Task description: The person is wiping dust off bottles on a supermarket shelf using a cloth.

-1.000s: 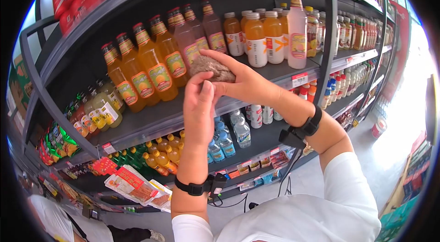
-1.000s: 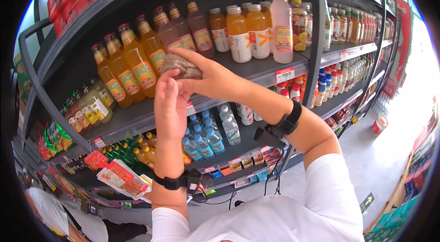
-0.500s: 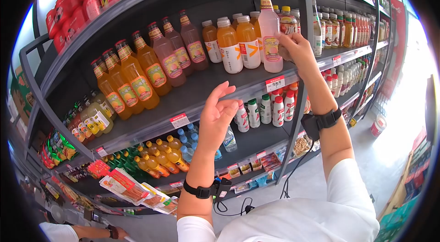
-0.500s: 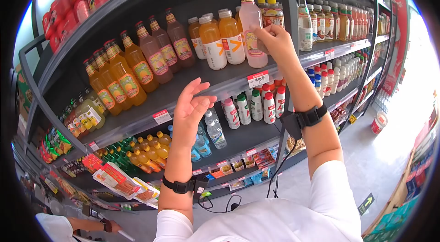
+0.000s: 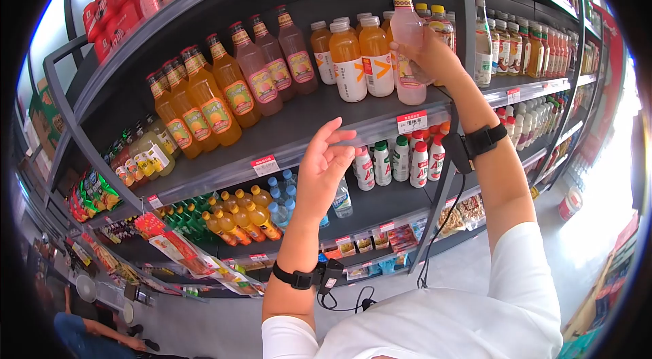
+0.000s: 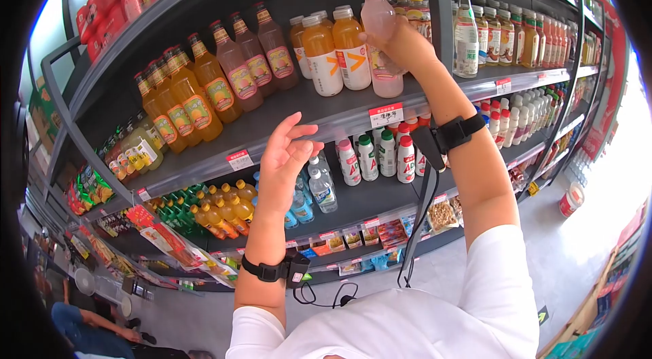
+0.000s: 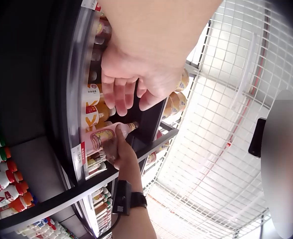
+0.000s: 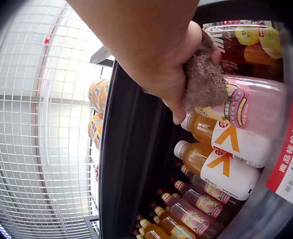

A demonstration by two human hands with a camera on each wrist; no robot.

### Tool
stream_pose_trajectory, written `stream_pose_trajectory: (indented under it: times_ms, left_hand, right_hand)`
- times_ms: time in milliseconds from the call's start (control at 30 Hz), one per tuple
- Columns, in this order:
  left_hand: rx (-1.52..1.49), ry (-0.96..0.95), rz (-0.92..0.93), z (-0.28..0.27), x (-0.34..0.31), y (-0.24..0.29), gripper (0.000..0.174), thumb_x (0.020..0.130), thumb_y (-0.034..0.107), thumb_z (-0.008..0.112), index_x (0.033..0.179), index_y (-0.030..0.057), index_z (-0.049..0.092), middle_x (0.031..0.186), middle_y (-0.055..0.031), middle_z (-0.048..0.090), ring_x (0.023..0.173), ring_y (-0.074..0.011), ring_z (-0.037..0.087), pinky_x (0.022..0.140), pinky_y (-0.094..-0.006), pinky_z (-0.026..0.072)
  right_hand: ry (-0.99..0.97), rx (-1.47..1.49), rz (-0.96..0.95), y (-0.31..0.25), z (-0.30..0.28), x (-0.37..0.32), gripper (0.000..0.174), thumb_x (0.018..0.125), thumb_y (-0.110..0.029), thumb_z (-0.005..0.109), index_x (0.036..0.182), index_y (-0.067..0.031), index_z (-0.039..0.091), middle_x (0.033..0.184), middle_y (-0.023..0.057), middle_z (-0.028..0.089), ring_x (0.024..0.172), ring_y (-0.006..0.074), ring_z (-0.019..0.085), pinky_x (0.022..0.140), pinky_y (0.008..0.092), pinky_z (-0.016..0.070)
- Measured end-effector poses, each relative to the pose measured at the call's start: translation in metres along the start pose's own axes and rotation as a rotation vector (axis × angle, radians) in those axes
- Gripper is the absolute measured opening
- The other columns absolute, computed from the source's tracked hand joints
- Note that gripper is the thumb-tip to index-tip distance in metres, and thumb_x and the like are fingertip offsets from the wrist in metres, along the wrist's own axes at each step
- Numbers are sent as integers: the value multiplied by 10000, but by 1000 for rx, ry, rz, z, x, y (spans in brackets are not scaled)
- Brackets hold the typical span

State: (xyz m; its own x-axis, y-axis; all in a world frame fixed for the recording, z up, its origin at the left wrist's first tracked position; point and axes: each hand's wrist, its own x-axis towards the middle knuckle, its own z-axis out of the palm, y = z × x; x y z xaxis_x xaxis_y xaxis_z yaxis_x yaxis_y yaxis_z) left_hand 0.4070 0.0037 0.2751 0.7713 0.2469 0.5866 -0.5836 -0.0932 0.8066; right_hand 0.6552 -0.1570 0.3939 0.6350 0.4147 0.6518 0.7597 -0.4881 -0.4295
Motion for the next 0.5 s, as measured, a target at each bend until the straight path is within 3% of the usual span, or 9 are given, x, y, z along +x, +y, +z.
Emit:
stream_pose_trajectory:
  times_ms: [33, 100, 167, 267, 367, 500]
  left_hand:
    - [6, 8, -1, 0, -1, 0, 513, 935, 107, 606, 1407, 47, 415, 1243, -146, 559, 1014, -190, 628, 913, -330, 487]
    - [17, 19, -3, -1, -1, 1, 514, 935, 106, 607, 1406, 43, 413, 1237, -148, 561, 1016, -189, 625, 916, -333, 486]
    - [31, 25, -2, -1, -1, 0, 516, 935, 109, 608, 1407, 41, 412, 1233, -149, 563, 1017, -185, 622, 919, -336, 486]
    - [42, 29, 3, -3, 0, -4, 520, 932, 108, 613, 1406, 37, 411, 1230, -149, 564, 1015, -181, 621, 922, -336, 486]
    - [56, 39, 12, -4, 1, -6, 527, 927, 103, 617, 1406, 34, 409, 1230, -145, 564, 1022, -178, 618, 921, -335, 486]
    - [50, 47, 30, -1, 2, -5, 561, 911, 91, 638, 1415, 36, 398, 1247, -138, 558, 1075, -188, 595, 938, -336, 474]
  right_hand:
    - [-1, -15, -79, 13, 6, 8, 772, 710, -585, 726, 1172, 14, 570, 1051, 219, 670, 978, 345, 663, 855, 414, 510]
    - [39, 40, -63, 21, 10, 12, 732, 701, -551, 730, 1140, 17, 590, 1038, 209, 675, 963, 348, 664, 846, 412, 512]
    - [120, 184, 123, 10, 10, 2, 695, 695, -509, 731, 1128, 18, 596, 1039, 194, 677, 951, 346, 664, 834, 404, 514]
    - [265, 174, 84, 0, 10, -14, 580, 728, -414, 740, 1078, 21, 584, 967, 166, 678, 889, 279, 672, 786, 374, 510]
    - [315, 95, 58, 0, 14, -29, 713, 701, -498, 725, 1200, -19, 553, 1077, 155, 666, 953, 328, 664, 829, 382, 516]
    - [464, 217, -48, -20, 11, -58, 659, 696, -399, 781, 1198, -40, 548, 1045, 123, 672, 916, 263, 675, 808, 358, 524]
